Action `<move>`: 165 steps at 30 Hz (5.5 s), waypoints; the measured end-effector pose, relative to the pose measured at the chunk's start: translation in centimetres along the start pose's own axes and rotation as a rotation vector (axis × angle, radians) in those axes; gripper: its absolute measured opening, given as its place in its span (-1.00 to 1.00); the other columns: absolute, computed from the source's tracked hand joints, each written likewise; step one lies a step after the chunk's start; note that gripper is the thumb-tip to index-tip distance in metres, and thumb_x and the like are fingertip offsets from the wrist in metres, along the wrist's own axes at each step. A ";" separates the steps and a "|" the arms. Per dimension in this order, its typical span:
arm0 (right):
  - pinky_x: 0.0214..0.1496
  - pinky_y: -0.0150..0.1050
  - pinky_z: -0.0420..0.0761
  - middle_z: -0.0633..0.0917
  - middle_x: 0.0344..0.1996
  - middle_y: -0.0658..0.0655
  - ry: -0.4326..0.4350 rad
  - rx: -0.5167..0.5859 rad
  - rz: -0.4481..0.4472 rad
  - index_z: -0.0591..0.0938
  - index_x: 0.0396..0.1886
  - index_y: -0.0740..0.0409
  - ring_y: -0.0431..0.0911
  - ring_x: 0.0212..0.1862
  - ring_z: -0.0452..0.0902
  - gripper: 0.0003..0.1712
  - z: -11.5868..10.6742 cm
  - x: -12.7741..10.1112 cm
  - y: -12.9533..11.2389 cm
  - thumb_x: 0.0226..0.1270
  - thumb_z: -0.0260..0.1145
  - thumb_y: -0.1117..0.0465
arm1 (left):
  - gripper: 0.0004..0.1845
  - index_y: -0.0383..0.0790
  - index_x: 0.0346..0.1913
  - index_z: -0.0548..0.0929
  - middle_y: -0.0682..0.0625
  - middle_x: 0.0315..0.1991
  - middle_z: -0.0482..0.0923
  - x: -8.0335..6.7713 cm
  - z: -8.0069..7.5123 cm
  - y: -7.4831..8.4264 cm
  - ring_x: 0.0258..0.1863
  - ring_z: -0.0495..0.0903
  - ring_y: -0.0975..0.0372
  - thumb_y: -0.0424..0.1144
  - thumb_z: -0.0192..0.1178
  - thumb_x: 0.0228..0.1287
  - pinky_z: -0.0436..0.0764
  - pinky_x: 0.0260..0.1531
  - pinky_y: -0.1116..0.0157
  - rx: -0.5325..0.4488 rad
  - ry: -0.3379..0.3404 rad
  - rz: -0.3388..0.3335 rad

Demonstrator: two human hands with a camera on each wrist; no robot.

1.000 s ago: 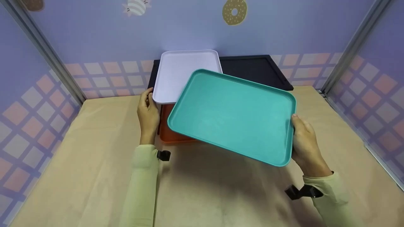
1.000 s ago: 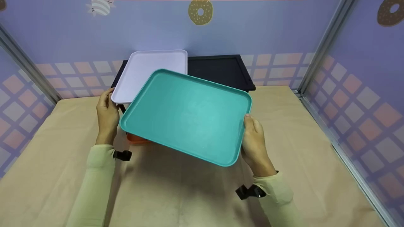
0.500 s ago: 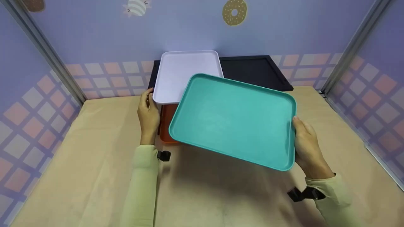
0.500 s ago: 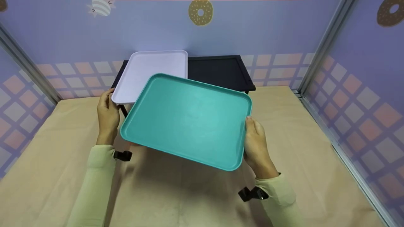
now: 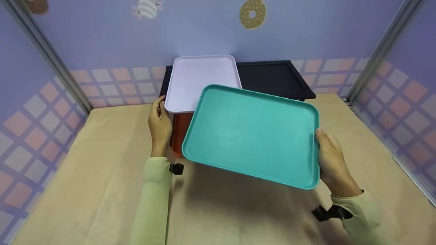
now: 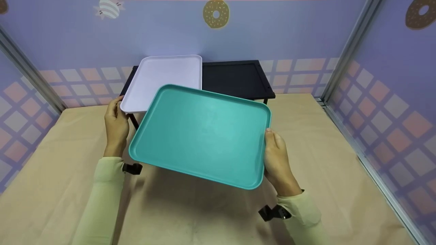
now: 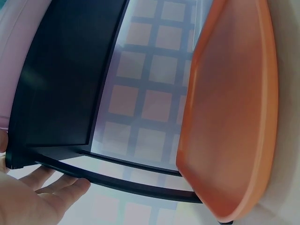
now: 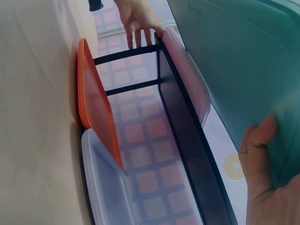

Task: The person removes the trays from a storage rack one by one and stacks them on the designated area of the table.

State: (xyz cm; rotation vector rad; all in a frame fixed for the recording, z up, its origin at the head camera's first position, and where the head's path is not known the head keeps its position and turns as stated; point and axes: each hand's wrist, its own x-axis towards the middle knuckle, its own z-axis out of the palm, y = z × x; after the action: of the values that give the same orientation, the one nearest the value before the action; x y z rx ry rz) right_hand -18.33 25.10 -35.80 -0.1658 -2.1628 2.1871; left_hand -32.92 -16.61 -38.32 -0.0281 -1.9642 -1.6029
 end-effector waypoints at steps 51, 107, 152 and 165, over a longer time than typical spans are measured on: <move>0.02 -0.31 0.63 0.24 0.43 0.37 -0.074 -0.124 0.033 -0.10 0.65 0.29 -0.23 0.07 0.55 -0.09 -1.3 -1.4 1.4 0.65 -0.19 -0.25 | -0.61 -0.30 0.34 0.52 -0.23 0.09 0.58 0.0 0.0 -0.2 -0.09 0.50 0.08 -0.20 -0.12 0.68 0.40 -0.11 0.29 0.027 0.011 0.008; 0.11 -0.26 0.57 0.21 0.48 0.38 -0.166 -0.191 0.072 -0.07 0.65 0.30 -0.09 0.22 0.46 -0.10 -1.5 -0.9 4.7 0.66 -0.27 -0.27 | -0.60 -0.27 0.34 0.52 -0.16 -0.10 0.53 -0.2 -0.1 -0.2 -0.23 0.43 0.17 -0.17 -0.13 0.69 0.37 -0.21 0.34 0.037 0.005 0.021; 0.48 0.26 0.20 0.09 0.57 0.41 -0.224 -0.165 0.114 -0.16 0.65 0.33 0.26 0.53 0.10 -0.06 -1.2 -0.8 7.4 0.67 -0.28 -0.28 | -0.62 -0.28 0.34 0.53 -0.23 0.12 0.59 0.1 -0.1 -0.1 -0.06 0.52 0.08 -0.22 -0.11 0.68 0.42 -0.14 0.30 0.019 -0.003 0.007; 0.53 0.29 0.09 -0.07 0.61 0.39 -0.244 -0.146 0.148 -0.26 0.65 0.32 0.26 0.58 -0.04 -0.06 -0.9 -0.9 8.1 0.68 -0.25 -0.25 | -0.62 -0.29 0.33 0.53 -0.22 0.15 0.59 0.0 -0.2 -0.2 -0.03 0.54 0.06 -0.22 -0.11 0.68 0.42 -0.11 0.30 0.020 -0.005 0.017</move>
State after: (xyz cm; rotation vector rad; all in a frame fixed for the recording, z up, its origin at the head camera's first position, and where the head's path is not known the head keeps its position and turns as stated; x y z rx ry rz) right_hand -17.11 25.83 -43.85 -0.0714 -2.5196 2.2288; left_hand -32.97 -16.84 -38.49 -0.0410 -1.9785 -1.5735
